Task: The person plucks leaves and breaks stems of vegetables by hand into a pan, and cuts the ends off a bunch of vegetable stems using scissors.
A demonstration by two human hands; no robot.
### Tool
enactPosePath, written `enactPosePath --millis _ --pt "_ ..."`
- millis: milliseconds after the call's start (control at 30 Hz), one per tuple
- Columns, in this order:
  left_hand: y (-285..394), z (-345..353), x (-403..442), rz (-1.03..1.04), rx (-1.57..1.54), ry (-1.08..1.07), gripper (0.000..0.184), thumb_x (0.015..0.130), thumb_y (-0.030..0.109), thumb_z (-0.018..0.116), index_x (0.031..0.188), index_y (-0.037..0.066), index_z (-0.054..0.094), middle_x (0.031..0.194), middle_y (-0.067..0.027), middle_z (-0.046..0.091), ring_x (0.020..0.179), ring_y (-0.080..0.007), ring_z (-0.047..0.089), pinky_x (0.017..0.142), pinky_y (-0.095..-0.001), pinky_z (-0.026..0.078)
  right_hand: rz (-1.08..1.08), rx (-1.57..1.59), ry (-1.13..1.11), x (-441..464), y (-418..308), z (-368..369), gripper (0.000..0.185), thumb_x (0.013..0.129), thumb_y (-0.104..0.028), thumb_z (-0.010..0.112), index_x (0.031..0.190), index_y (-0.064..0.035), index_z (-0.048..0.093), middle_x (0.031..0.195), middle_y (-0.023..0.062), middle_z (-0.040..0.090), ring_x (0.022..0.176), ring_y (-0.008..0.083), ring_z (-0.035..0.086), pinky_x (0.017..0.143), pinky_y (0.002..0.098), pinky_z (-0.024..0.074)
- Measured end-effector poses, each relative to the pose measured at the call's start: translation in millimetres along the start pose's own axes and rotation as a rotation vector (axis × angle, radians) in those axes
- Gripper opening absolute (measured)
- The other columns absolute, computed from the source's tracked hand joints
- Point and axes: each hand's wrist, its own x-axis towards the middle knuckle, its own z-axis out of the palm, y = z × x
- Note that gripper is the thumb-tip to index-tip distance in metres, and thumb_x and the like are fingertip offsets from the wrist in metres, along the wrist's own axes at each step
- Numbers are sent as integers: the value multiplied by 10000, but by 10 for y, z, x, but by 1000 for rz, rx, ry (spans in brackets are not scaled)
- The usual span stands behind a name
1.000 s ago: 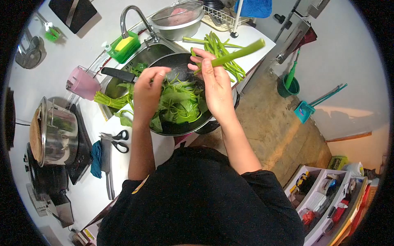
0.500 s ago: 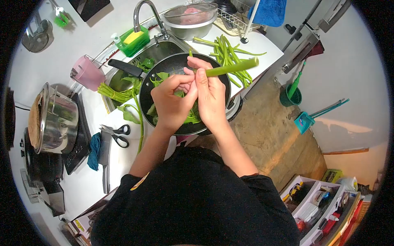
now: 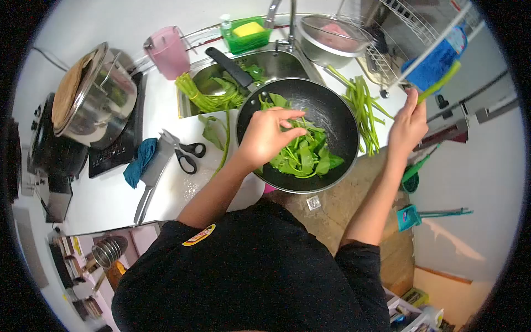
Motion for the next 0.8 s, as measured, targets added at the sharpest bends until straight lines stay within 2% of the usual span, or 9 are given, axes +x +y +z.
enactPosePath --millis 133,233,300,400,467,567,667,767,800 --pt "-281 -531 -61 -260 -52 151 251 733 152 696 958 41 675 827 -114 675 675 -167 638 643 -275 498 -25 -516 -223 488 558 438 396 867 -409 500 1028 -68 622 930 213 637 894 378 606 785 432 468" --pt "-675 -1072 -77 -292 49 396 205 747 142 667 926 45 683 739 -89 667 647 -180 629 637 -280 491 -7 -548 -401 588 1029 949 397 805 -397 568 988 -52 638 978 235 620 979 393 573 822 454 452" --pt "-910 -1397 -167 -279 271 439 192 757 162 661 905 42 685 717 -97 661 642 -194 629 635 -292 490 11 -575 -562 570 1185 1198 401 772 -370 604 1007 -46 631 1009 238 611 978 386 576 828 441 457" --pt "-865 -1628 -285 -593 377 296 205 761 210 659 870 38 684 724 -116 658 667 -229 640 640 -323 493 5 -537 -555 444 1056 1245 428 743 -352 640 993 -5 625 975 260 611 951 385 583 818 446 458" --pt "-698 -1558 -403 -634 423 54 220 758 231 655 856 36 681 725 -127 655 687 -252 643 643 -341 492 -88 -569 -405 383 1141 1291 427 757 -340 634 1013 2 627 939 253 615 913 392 588 805 452 456" --pt "-606 -1249 -694 -672 471 -250 296 724 271 671 881 20 684 730 -144 654 637 -253 631 619 -337 480 -228 -353 -409 324 852 1159 380 782 -287 632 1053 -22 625 932 202 623 837 364 606 759 419 468" --pt "-583 -971 -914 -562 501 -213 315 704 271 679 864 -1 677 744 -153 659 631 -280 627 638 -338 486 -297 -54 -440 -6 25 932 315 807 -205 625 1077 -41 620 873 145 617 705 265 597 673 352 470" --pt "-585 -1088 -855 -554 306 -115 291 719 240 673 878 -3 674 750 -154 659 640 -240 635 648 -321 491 -372 174 -501 -506 -732 763 238 807 -81 619 1043 -47 623 841 98 593 605 141 515 574 262 435" --pt "-541 -1202 -801 -600 192 -114 265 763 210 660 910 -9 674 759 -113 668 626 -164 621 608 -288 481 -426 293 -513 -711 -906 762 236 799 -54 613 1035 -51 624 860 99 592 650 159 537 600 274 460"
